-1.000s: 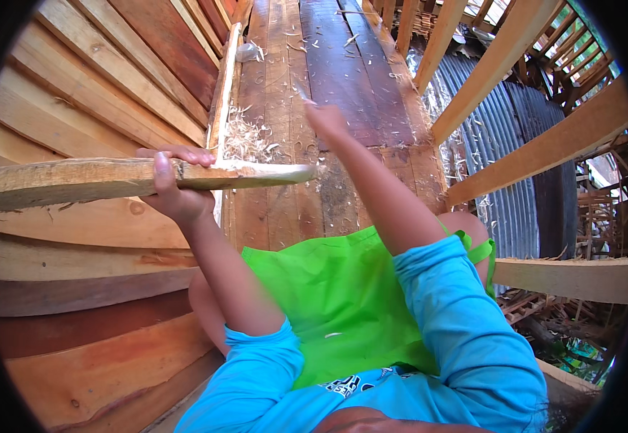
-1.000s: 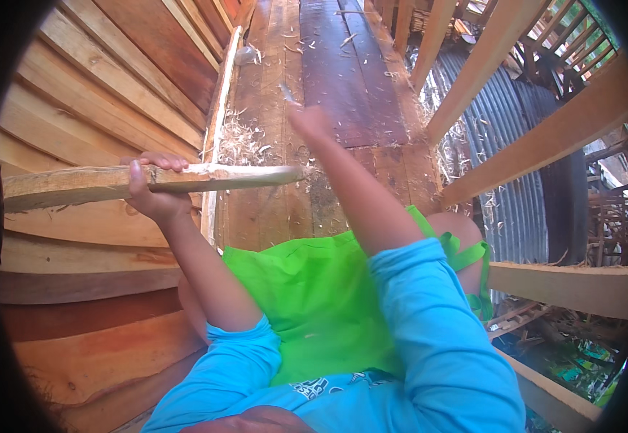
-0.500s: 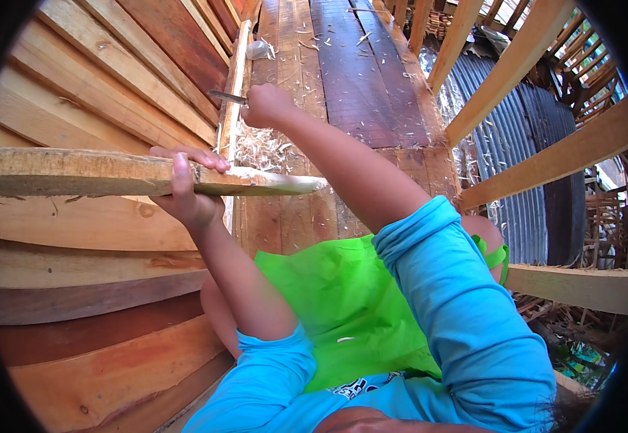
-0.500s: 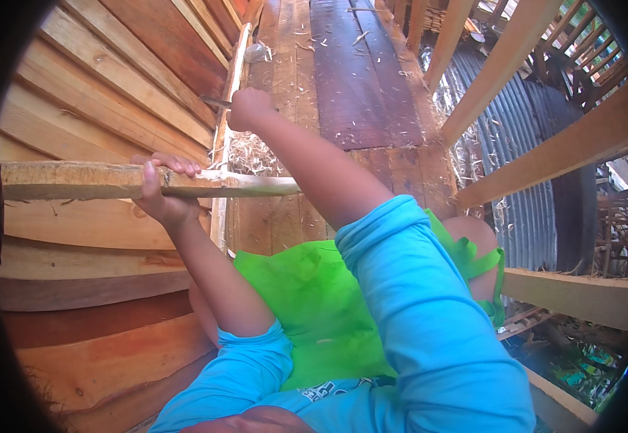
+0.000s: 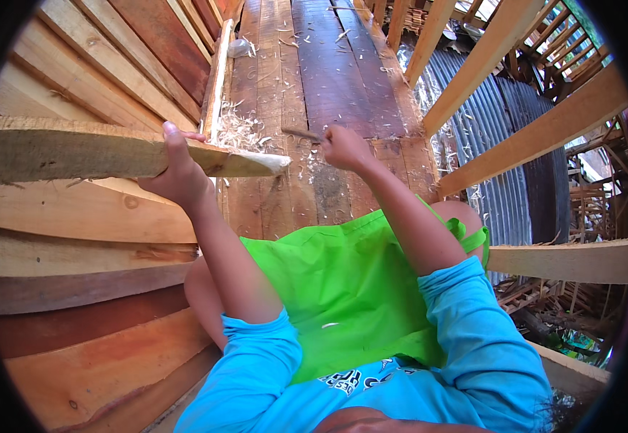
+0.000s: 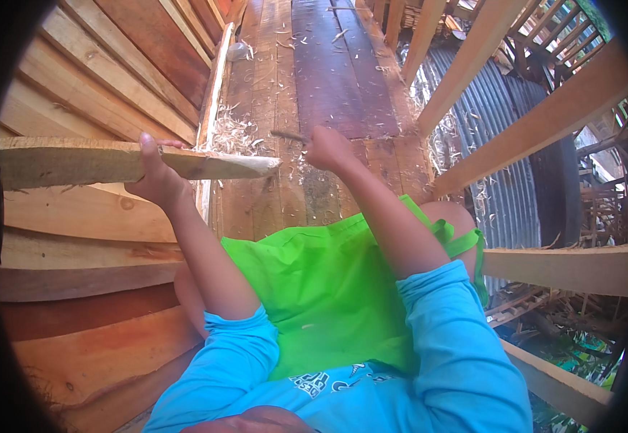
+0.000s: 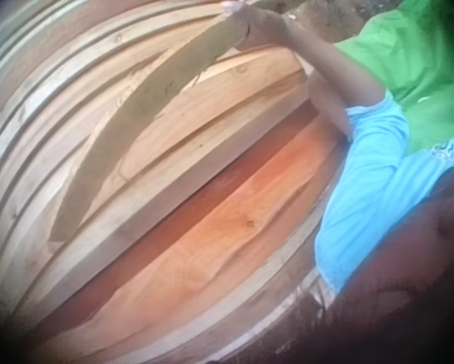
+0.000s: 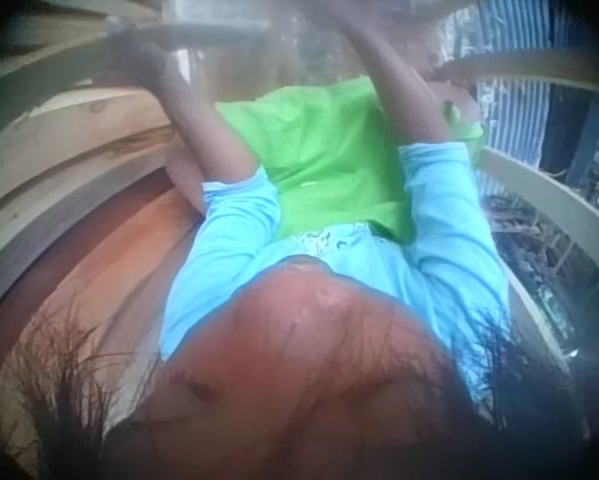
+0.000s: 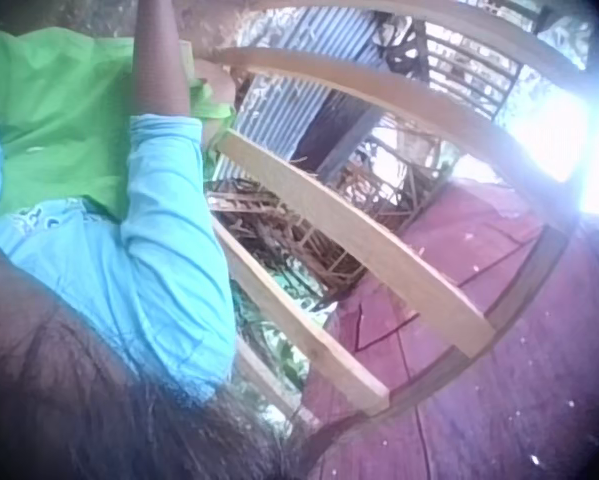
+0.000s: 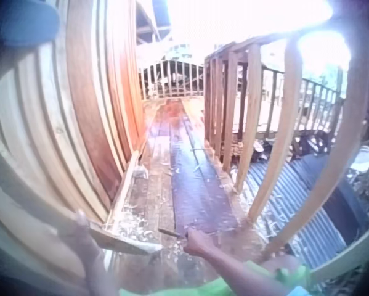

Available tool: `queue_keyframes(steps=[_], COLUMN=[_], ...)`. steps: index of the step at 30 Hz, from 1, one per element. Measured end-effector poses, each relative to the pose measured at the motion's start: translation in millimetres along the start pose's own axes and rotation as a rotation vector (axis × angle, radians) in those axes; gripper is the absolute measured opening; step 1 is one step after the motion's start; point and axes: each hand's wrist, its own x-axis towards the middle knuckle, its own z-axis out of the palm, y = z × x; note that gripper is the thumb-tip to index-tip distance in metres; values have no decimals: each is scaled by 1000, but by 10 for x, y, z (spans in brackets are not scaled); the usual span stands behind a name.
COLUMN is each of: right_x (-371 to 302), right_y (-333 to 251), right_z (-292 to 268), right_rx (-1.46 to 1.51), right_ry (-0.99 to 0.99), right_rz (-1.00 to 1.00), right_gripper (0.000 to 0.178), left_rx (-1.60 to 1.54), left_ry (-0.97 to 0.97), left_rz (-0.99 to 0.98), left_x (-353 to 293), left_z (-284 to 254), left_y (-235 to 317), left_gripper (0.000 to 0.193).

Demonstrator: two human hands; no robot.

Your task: The person sits on the floor and uses a small knife to carve and shape a piece of wood held in their left hand. They repeatedly scrape the surface to remove shavings, gradually refining the wood's shape.

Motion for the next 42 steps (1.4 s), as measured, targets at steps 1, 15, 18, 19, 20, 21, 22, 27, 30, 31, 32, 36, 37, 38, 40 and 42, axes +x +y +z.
queue_keyframes(steps=[1, 15, 18, 19, 20, 21, 22, 27, 30, 31, 32, 36, 37, 38, 40, 42], right_x=[-19, 556, 586, 581, 578, 552, 501, 134, -76, -132, -184, -366, -383, -389, -408, -465], right_y=[241, 936, 924, 899, 872, 845, 812, 556, 436, 407, 343, 194, 194, 195, 223, 164], right_z=[90, 47, -6, 14, 12, 35, 92, 470, 759, 826, 869, 1054, 1082, 1112, 1150, 1161], right_rx=[-10, -206, -72, 25, 119, 78, 36, -13, 24, 32, 38, 38, 35, 35, 55, 100], right_ry=[27, -71, -27, -46, -63, -4, 55, 186, 249, 238, 225, 304, 305, 305, 291, 254], right_rz=[-17, -155, -138, -156, -174, -144, -114, 264, 167, 186, 199, 202, 187, 173, 160, 156], right_gripper=[20, 22, 16, 16, 16, 17, 19, 26, 23, 21, 19, 13, 12, 12, 11, 10], left_rx=[-1, 70, 42, 40, 35, 29, 19, 14, -19, -9, 3, 67, 48, 31, 10, 14], left_ry=[-2, 14, 52, 50, 50, 50, 35, -68, -132, -140, -141, -154, -159, -165, -176, -183], left_rz=[-8, -75, -83, -92, -99, -108, -126, -156, -163, -164, -162, -118, -101, -85, -60, -43], left_x=[-15, 105, 94, 103, 116, 124, 136, 197, 214, 213, 218, 228, 230, 229, 237, 245], left_z=[31, -48, -24, -35, -39, -48, -72, -197, -214, -216, -231, -263, -265, -265, -256, -280], left_y=[5, 243, 243, 242, 255, 261, 262, 367, 469, 474, 491, 526, 517, 487, 469, 483], left_gripper=[29, 23, 23, 24, 24, 25, 25, 27, 26, 26, 25, 21, 19, 17, 16, 15])
